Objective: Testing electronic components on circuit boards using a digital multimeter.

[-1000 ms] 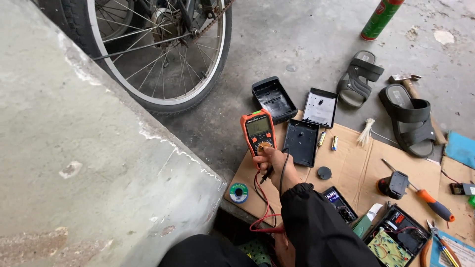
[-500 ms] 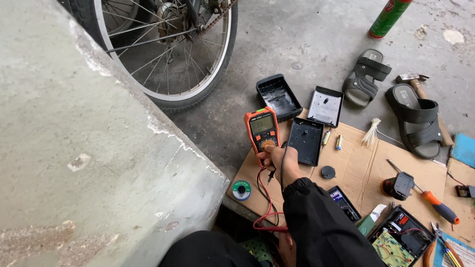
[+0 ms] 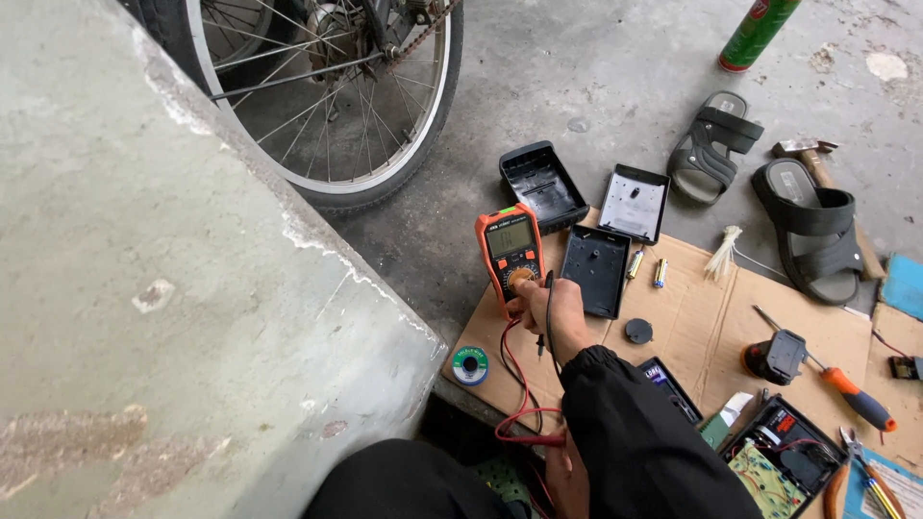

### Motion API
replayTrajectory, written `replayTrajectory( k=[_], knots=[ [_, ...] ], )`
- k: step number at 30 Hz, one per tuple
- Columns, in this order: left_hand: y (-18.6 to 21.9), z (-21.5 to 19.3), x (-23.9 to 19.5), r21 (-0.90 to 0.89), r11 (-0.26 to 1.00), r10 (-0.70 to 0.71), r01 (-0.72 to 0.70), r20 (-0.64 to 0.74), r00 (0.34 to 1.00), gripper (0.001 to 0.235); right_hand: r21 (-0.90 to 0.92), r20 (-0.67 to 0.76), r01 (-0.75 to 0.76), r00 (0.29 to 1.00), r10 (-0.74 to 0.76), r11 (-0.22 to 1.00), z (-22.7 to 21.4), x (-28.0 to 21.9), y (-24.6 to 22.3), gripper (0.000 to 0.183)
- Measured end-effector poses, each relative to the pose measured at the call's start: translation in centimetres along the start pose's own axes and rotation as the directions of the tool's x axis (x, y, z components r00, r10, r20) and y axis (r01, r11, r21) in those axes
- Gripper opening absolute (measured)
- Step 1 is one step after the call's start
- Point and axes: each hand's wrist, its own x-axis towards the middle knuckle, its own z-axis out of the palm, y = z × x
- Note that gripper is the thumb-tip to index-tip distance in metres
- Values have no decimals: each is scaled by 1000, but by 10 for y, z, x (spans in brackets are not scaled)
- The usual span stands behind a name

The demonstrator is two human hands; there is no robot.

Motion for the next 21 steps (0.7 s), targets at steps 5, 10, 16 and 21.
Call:
replayTrajectory(
  k=[5, 10, 16, 21],
  knots=[
    [123, 1, -33, -203, 877, -459, 435, -94, 883, 39, -93, -97, 205, 972, -213, 974, -57, -62, -14, 24],
    [86, -3, -45, -393, 879, -177, 269, 255, 951, 69, 25, -486, 457, 783, -389, 889, -156, -163, 8, 27],
    [97, 3, -70, 10, 991, -125, 136, 465, 876, 21, 19, -744, 307, 641, -192, 951, -255, -233, 89, 73],
    [111, 15, -96, 223, 960, -26, -169, 671, 741, 19, 384, -769, 444, 639, 15, 809, -286, -233, 150, 63]
  ],
)
